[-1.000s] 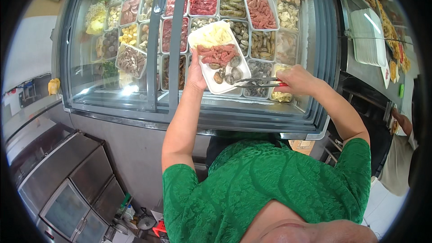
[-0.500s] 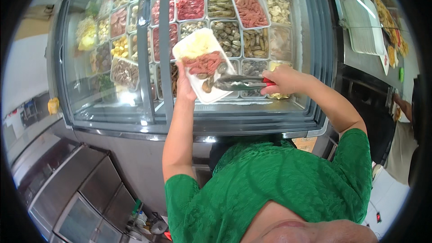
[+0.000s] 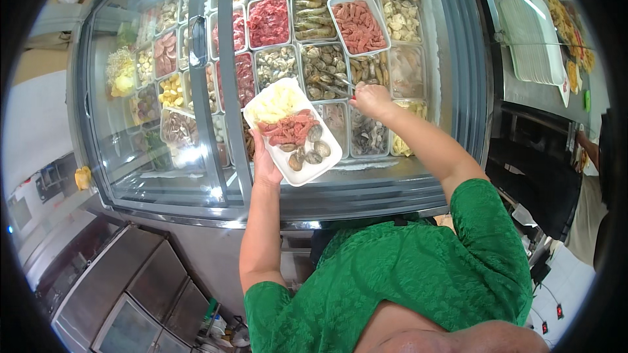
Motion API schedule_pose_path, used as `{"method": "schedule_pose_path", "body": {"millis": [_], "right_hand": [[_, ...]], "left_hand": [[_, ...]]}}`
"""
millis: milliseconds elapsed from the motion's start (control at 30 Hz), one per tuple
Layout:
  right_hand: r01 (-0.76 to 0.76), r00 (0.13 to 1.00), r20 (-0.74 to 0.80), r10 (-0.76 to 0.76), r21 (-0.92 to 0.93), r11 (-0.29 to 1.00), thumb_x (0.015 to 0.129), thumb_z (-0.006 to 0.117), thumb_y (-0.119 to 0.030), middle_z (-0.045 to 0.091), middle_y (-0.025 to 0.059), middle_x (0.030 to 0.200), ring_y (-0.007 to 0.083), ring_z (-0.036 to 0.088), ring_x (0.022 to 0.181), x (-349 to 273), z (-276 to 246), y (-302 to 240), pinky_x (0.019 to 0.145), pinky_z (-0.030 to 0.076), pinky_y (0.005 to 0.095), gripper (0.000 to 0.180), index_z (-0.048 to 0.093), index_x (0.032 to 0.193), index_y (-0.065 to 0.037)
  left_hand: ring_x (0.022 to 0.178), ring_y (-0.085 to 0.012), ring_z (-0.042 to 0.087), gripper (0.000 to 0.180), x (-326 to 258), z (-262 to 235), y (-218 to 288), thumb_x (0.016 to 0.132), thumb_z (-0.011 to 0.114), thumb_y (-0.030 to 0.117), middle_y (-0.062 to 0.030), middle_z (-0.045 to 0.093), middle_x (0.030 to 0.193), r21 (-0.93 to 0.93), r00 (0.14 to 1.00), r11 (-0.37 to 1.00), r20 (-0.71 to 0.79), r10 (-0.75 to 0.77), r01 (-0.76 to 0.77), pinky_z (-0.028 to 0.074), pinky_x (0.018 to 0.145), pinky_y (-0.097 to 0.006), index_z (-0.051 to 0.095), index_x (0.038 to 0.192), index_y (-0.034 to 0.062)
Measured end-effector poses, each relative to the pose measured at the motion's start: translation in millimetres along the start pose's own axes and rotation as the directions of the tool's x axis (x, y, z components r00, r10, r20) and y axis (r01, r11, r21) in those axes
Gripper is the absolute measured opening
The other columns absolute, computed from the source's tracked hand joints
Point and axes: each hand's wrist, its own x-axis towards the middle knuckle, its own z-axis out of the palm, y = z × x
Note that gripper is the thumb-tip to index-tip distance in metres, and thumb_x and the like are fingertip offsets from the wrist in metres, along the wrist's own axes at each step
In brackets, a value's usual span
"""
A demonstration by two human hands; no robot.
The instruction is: The person uses tongs to select various food items, including sliced vegetables, meats, and seafood, from a refrigerated display case and places them onto white rectangular plates. They repeat this process to assemble multiple plates, occasionally using a spoon to add small items, and place the finished plates on a stainless steel counter.
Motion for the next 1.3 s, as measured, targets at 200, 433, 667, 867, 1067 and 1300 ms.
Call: {"method": "schedule_pose_path", "body": {"millis": [200,433,667,867,1067,1300], "right_hand": [[0.003,0.999,-0.045,-0.005,-0.041,0.999,0.081,0.056,-0.041,0.065,0.0146,0.073,0.03,0.065,0.07,13,16,-5,0.059,0.05,0.0414,0.042,0.053,0.086,0.001],[-0.019,1.0,0.0,0.019,0.02,1.0,0.081,0.056,-0.035,0.064,0.0149,0.076,0.0298,0.064,0.074,-16,6,4,0.063,0.05,0.0414,0.036,0.06,0.083,0.0],[-0.17,0.975,0.203,0.087,0.44,0.882,0.083,0.055,-0.037,0.058,0.0151,0.062,0.026,0.061,0.06,-25,-1,-5,0.055,0.047,0.0388,0.039,0.059,0.076,0.001],[-0.195,0.945,0.323,-0.057,0.693,0.694,0.085,0.054,-0.038,0.055,0.01,0.062,0.0204,0.055,0.055,-92,-97,-20,0.051,0.043,0.0342,0.04,0.055,0.08,0.001],[0.016,0.944,0.299,-0.143,0.389,0.921,0.08,0.058,-0.046,0.06,0.0179,0.082,0.0301,0.06,0.077,-160,-119,-58,0.069,0.045,0.0393,0.046,0.055,0.086,0.0],[0.32,0.92,0.182,-0.347,0.164,0.933,0.077,0.063,-0.043,0.06,0.0152,0.07,0.0352,0.059,0.069,-184,-147,-28,0.064,0.045,0.0408,0.04,0.053,0.086,-0.005]], "left_hand": [[0.093,-0.0168,0.054,0.06,3,8,-3,0.086,0.046,0.053,-0.0029,0.054,0.102,-0.04,0.999,0.999,-0.049,-0.023,0.021,0.045,0.087,-0.036,0.038,0.127,0.0097],[0.117,-0.0278,0.044,0.065,1,-6,-2,0.088,0.035,0.057,-0.0118,0.043,0.13,0.034,1.0,0.999,-0.013,-0.024,0.024,0.038,0.098,-0.042,0.032,0.134,0.0107],[0.119,-0.0287,0.043,0.068,-12,-12,-2,0.087,0.036,0.058,-0.0127,0.041,0.132,-0.057,0.997,0.998,0.08,-0.011,0.016,0.037,0.099,-0.044,0.031,0.133,0.0089],[0.105,-0.0246,0.051,0.065,6,-4,-2,0.084,0.042,0.057,-0.0094,0.051,0.112,-0.262,0.954,0.955,0.293,-0.056,0.137,0.041,0.094,-0.042,0.04,0.125,0.0067],[0.115,-0.029,0.047,0.067,5,16,-7,0.084,0.04,0.058,-0.0131,0.046,0.127,-0.204,0.964,0.972,0.26,-0.064,0.12,0.041,0.096,-0.044,0.035,0.131,0.0098],[0.107,-0.0268,0.046,0.064,-6,35,-8,0.086,0.037,0.058,-0.0105,0.045,0.117,-0.268,0.868,0.93,0.487,-0.096,0.253,0.041,0.092,-0.042,0.036,0.128,0.0093]]}}
